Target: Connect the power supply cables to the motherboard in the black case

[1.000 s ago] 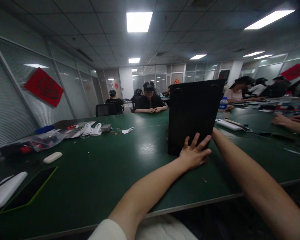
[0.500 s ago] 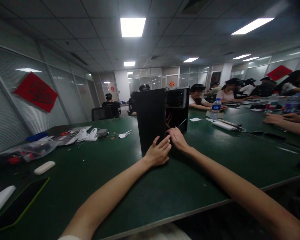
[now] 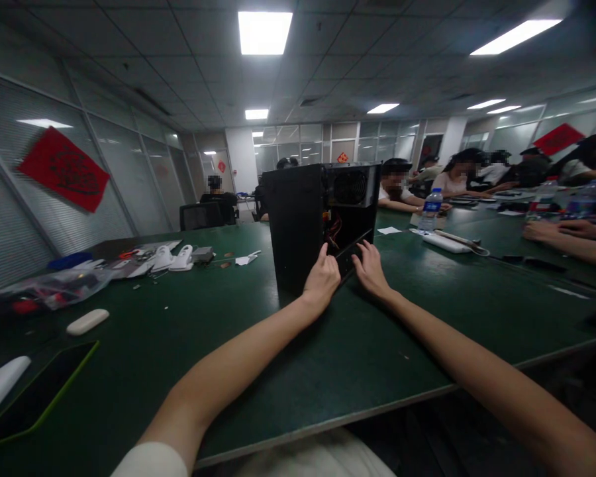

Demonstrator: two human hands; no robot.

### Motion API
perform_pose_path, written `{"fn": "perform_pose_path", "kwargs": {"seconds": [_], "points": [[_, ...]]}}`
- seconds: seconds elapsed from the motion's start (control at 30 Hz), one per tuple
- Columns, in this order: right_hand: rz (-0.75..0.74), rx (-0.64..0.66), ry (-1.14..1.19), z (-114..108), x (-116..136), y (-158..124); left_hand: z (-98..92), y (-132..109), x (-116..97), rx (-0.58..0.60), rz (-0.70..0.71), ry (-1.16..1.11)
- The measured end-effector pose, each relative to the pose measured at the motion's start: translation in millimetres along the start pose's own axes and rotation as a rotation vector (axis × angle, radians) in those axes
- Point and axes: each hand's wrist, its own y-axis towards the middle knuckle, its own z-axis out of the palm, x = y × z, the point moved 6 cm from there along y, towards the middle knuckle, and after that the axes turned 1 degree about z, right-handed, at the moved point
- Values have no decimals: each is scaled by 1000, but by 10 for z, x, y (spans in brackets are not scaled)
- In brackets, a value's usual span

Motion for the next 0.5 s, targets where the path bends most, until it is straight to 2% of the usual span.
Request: {"fn": "perform_pose_path", "kwargs": {"seconds": [0.1,0.23,0.37,0.5], "points": [[-6,-7,-53,-27,-21,12,-32,-37,77,-1,28,1],[-80,25,-118,-58,119,15,-88,-226,257,-28,26,-21],[-180,58,-176,-127,281,9,-92,-542,527,-62,-4,-53],[-366,122,-222,-190,442,-11,-74,-924,845,-71,3,-53]]}}
